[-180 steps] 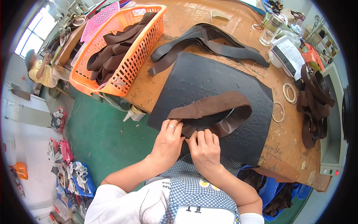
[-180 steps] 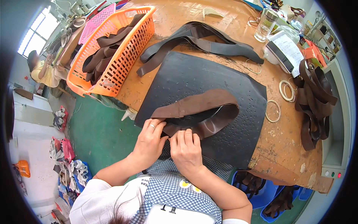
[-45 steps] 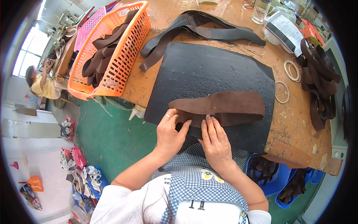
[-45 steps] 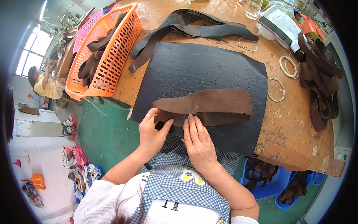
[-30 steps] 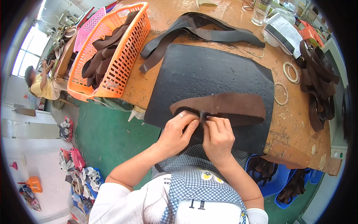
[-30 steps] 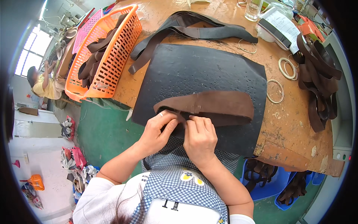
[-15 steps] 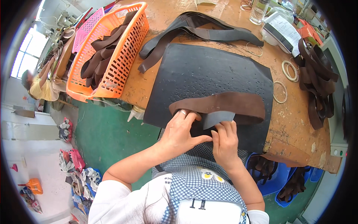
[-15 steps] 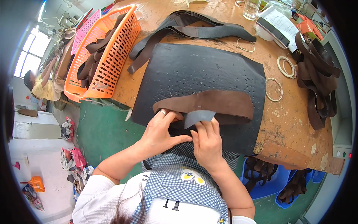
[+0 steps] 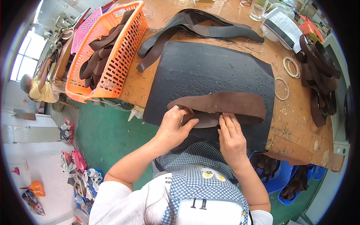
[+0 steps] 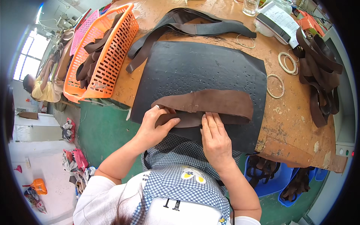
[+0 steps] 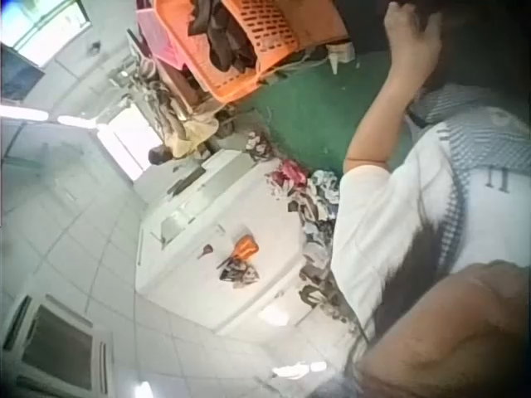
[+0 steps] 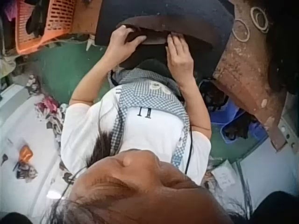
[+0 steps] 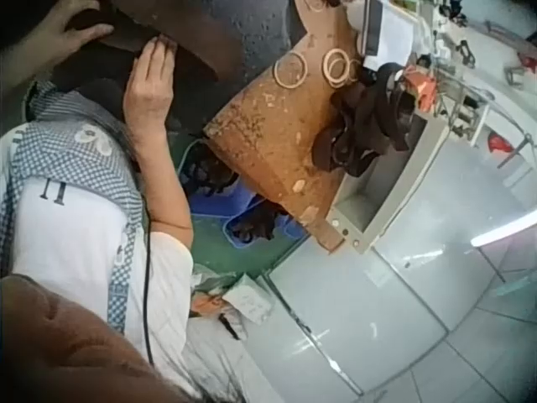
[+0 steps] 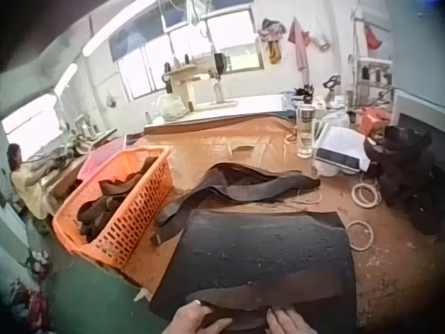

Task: Assembling and inspecting shoe upper components at a manufacturing workbench.

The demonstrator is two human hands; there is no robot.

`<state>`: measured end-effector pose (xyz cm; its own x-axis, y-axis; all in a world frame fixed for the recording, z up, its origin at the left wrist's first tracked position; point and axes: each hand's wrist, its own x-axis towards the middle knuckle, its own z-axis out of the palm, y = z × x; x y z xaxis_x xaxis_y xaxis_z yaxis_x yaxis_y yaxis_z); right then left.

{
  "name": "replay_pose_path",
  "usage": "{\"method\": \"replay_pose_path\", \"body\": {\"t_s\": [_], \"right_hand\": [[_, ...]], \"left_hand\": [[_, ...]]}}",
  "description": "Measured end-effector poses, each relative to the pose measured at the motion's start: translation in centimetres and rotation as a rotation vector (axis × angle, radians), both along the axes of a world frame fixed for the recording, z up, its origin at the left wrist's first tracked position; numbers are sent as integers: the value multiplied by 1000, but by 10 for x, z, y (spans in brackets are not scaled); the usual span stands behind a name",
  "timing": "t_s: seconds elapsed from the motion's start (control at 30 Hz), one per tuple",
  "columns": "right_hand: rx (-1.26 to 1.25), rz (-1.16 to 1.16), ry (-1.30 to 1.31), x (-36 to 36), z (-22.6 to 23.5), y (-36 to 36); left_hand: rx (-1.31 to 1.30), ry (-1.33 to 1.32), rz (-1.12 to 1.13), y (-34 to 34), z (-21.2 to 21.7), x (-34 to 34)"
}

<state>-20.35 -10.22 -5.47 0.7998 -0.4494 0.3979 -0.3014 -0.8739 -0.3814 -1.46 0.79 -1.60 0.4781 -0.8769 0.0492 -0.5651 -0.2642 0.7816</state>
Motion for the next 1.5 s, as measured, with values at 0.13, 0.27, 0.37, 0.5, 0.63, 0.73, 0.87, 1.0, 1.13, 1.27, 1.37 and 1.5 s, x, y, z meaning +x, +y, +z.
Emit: {"method": "replay_pose_path", "body": {"t_s": [0.13,0.27,0.37,0.5,0.63,0.73,0.87,1.0,1.13,1.27,1.37,1.5], "right_hand": [[-23,21,35,0,3,-1],[-23,9,47,3,5,3],[-65,-65,44,21,13,20],[-140,-160,27,30,3,21],[-149,-112,-72,31,4,12],[-108,-143,-105,30,5,5],[-147,-130,-132,33,6,1],[-85,-148,-138,33,11,0],[-104,-64,-78,28,10,-2],[-45,19,69,15,-2,18],[-28,21,75,10,-4,20],[-38,32,133,10,-7,21]], "left_hand": [[71,-43,-29,0,-1,5],[143,61,19,0,-1,6],[158,388,75,5,-3,8],[148,214,-33,0,18,2],[311,224,-211,-3,22,10],[217,53,-298,-1,20,7],[221,66,-305,2,19,4],[223,10,-282,4,23,5],[322,92,-248,2,22,5],[230,85,-170,6,15,0],[40,216,-119,6,21,-2],[82,302,102,12,11,0]]}}
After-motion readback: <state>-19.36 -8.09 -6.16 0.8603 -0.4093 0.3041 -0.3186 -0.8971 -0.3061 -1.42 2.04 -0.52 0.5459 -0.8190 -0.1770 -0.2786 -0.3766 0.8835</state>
